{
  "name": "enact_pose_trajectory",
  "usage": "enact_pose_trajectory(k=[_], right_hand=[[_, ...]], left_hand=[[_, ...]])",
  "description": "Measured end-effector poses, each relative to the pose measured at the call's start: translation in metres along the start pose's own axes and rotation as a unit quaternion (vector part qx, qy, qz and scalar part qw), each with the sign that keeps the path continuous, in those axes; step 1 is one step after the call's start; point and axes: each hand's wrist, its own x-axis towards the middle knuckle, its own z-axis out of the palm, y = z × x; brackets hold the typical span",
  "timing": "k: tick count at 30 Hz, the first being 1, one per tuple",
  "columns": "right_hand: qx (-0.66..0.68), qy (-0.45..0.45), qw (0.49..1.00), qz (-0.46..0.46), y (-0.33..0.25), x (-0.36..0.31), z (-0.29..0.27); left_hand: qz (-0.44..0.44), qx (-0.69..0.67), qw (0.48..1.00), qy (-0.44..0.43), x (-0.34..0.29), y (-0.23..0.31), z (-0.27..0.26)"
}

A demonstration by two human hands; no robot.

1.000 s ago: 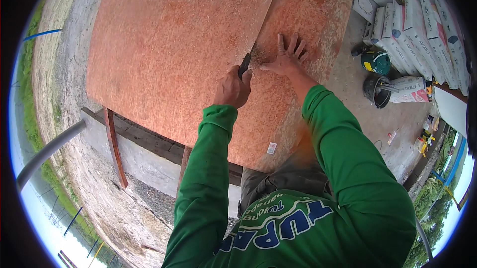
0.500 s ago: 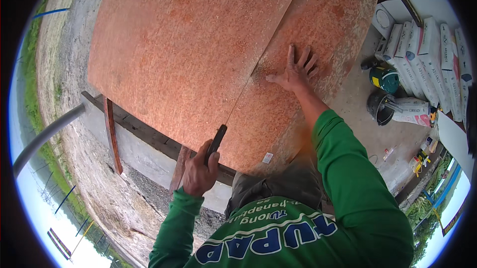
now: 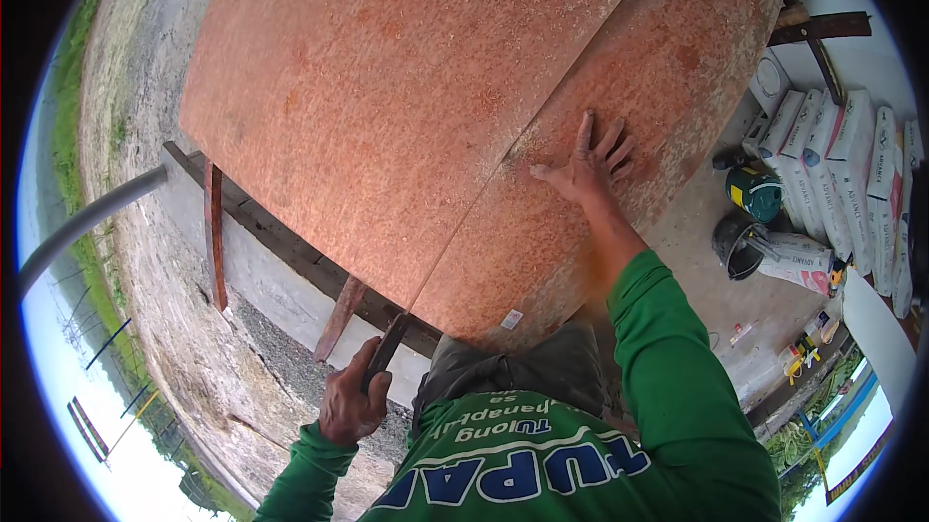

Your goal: The person cuts a fiber cement board using a hand tool, repeatedly scoring and deepening a straight line across the surface of the boards stacked on a support frame.

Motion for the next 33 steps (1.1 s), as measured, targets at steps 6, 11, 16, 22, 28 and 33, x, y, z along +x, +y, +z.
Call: enact_pose_trajectory(k=[6, 11, 16, 22, 28, 33], right_hand=[[-0.004, 0.015, 1.000, -0.027, -0.015, -0.008, 0.002], [-0.028, 0.006, 1.000, -0.006, -0.010, 0.005, -0.003], [-0.043, -0.015, 0.998, 0.035, -0.001, -0.004, -0.012], [-0.029, 0.009, 1.000, 0.010, -0.008, -0.005, -0.004], [-0.038, 0.008, 0.999, -0.006, -0.009, 0.002, 0.007], [-0.036, -0.014, 0.999, 0.033, 0.006, 0.001, -0.010]], left_hand=[[0.054, -0.023, 0.998, 0.035, 0.192, 0.020, 0.071], [0.005, -0.030, 0.999, -0.021, 0.171, 0.026, 0.074], [-0.022, -0.082, 0.996, -0.031, 0.016, -0.013, 0.015], [0.022, -0.076, 0.997, -0.017, 0.136, 0.000, 0.057], [0.007, -0.041, 0.999, -0.008, 0.174, 0.029, 0.070], [-0.008, -0.057, 0.998, -0.018, 0.009, -0.015, 0.019]])
